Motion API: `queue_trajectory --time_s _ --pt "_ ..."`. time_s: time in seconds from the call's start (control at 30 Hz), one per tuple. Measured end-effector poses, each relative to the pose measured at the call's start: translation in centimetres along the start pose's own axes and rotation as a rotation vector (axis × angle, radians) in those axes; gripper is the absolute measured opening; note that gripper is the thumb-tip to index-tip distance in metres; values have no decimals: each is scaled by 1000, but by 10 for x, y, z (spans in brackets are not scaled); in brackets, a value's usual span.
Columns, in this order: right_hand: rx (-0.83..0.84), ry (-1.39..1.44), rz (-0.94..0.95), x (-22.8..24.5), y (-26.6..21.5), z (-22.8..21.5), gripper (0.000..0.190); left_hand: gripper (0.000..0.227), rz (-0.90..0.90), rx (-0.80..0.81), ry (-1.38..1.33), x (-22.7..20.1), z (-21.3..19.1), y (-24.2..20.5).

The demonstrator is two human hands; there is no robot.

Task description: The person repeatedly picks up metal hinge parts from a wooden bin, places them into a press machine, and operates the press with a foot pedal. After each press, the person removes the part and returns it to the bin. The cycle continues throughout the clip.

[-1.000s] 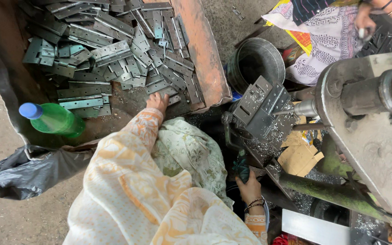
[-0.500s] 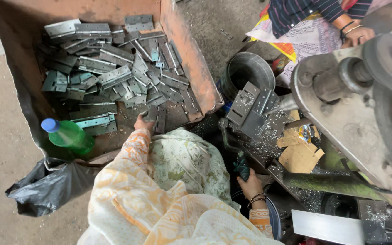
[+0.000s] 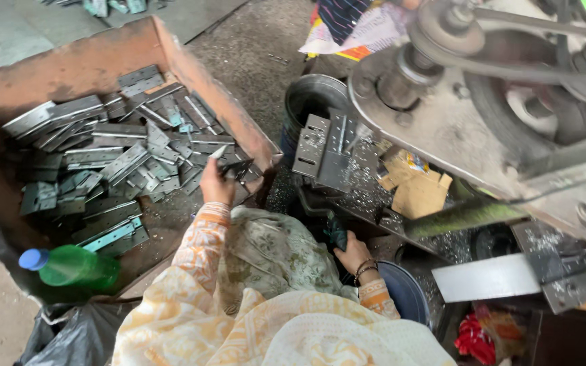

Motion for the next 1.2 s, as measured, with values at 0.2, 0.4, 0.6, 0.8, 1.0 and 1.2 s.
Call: queue_trajectory --time_s 0.2,0.4,0.6,0.8,1.0,1.2 --pt "15 -17 -10 3 -7 0 69 33 861 359 74 -179 78 -71" --pt "11 -3 -2 5 -5 0 68 45 1201 616 474 -197 165 -163" --pt "30 -7 25 7 -13 -1 59 55 1088 657 548 -168 205 -141" --pt "51 1 67 16 -12 -8 60 75 840 596 758 -157 198 -117" --pt "33 1 53 -5 -6 12 62 64 790 648 907 -158 220 -108" --pt "-90 68 79 -48 -1 74 80 49 808 705 1015 -158 224 -110"
Point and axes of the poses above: each hand's wrist, its own y-axis towards the middle knuckle, its own z-axis out of the palm, x = y × z, the point moved 7 cm from there along y, towards the middle knuckle, and after that the axes turned 6 degrees about y, right-handed, at the moved point
